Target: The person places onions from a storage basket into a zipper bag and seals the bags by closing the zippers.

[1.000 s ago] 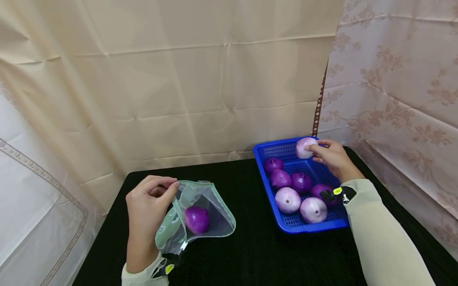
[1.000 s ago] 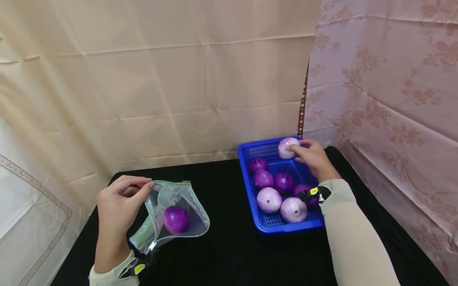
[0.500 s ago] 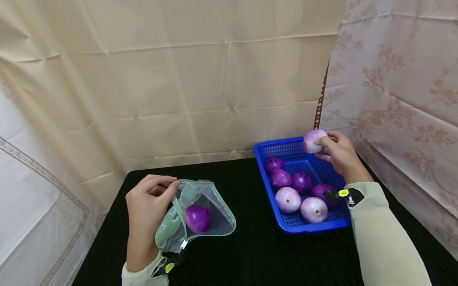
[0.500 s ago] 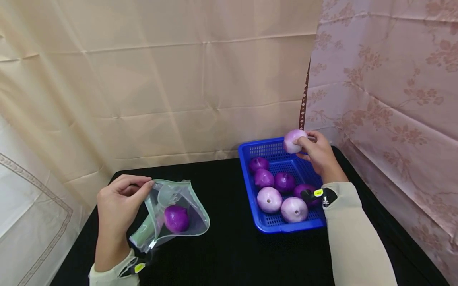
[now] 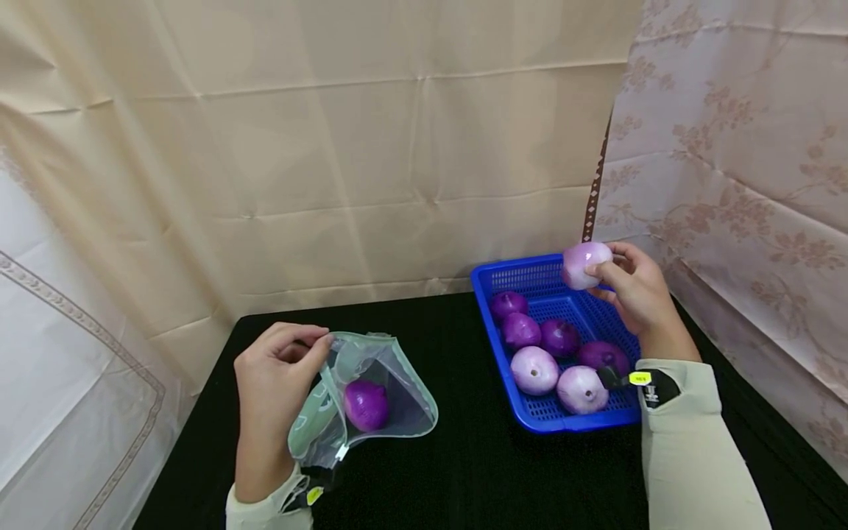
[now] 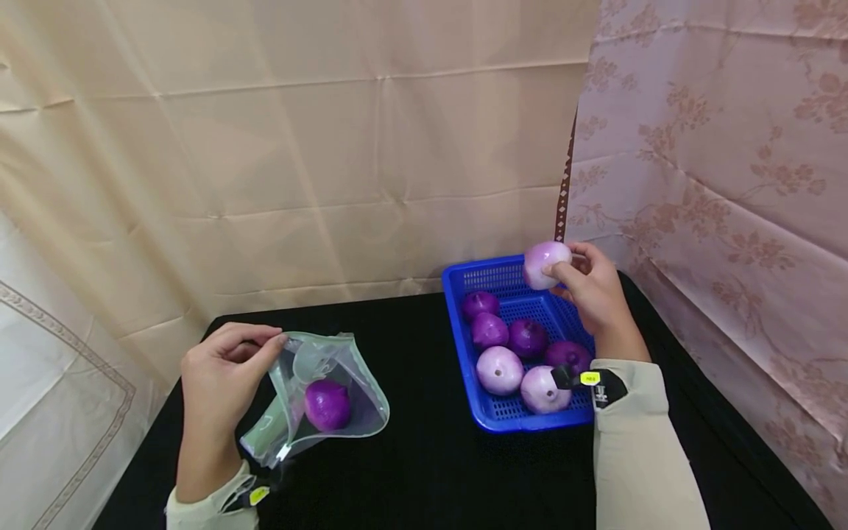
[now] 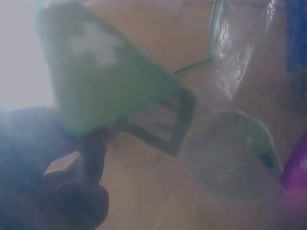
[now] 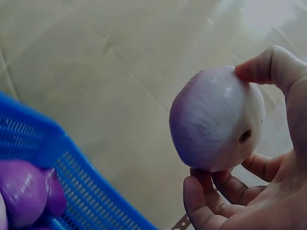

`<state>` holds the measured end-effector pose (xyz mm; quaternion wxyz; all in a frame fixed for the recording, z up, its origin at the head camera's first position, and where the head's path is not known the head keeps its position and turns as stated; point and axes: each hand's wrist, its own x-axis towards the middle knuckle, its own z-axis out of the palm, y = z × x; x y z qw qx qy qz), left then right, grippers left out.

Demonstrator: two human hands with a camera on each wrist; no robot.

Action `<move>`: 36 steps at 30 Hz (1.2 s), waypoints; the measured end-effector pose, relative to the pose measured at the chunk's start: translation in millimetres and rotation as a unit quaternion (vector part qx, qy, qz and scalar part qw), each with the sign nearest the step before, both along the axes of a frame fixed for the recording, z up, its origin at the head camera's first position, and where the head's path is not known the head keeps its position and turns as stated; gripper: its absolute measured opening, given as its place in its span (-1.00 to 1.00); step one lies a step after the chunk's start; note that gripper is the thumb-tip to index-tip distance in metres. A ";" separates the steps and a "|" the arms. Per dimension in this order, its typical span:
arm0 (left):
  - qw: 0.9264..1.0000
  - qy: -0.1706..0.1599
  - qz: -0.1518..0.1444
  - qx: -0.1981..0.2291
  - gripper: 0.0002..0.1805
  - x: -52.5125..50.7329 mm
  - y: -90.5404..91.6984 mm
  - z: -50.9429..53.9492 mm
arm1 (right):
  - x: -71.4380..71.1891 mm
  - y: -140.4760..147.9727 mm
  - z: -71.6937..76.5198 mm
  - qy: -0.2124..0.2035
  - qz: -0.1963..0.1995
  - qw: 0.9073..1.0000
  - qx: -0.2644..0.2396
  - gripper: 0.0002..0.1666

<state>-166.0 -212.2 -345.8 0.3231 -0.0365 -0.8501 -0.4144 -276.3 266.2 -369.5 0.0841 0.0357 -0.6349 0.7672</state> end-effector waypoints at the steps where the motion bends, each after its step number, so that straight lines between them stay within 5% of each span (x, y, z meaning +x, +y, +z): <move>1: 1.000 -0.001 -0.001 0.003 -0.95 0.1 0.0 0.2 | 3.2 -1.3 0.6 0.006 -0.001 1.000 -0.001 -0.62; 17: 1.000 -0.001 -0.014 0.019 -0.93 1.8 0.5 2.7 | 49.6 -21.5 -10.6 0.101 0.061 0.992 -0.051 -0.52; 28: 1.000 0.002 -0.010 0.014 -0.92 0.5 2.0 3.6 | 60.9 -33.0 -5.2 0.127 0.017 0.989 0.073 -0.41; 36: 1.000 -0.009 -0.012 0.017 -0.91 2.0 2.2 2.9 | 66.7 -44.5 -1.5 0.112 0.010 0.987 0.110 -0.38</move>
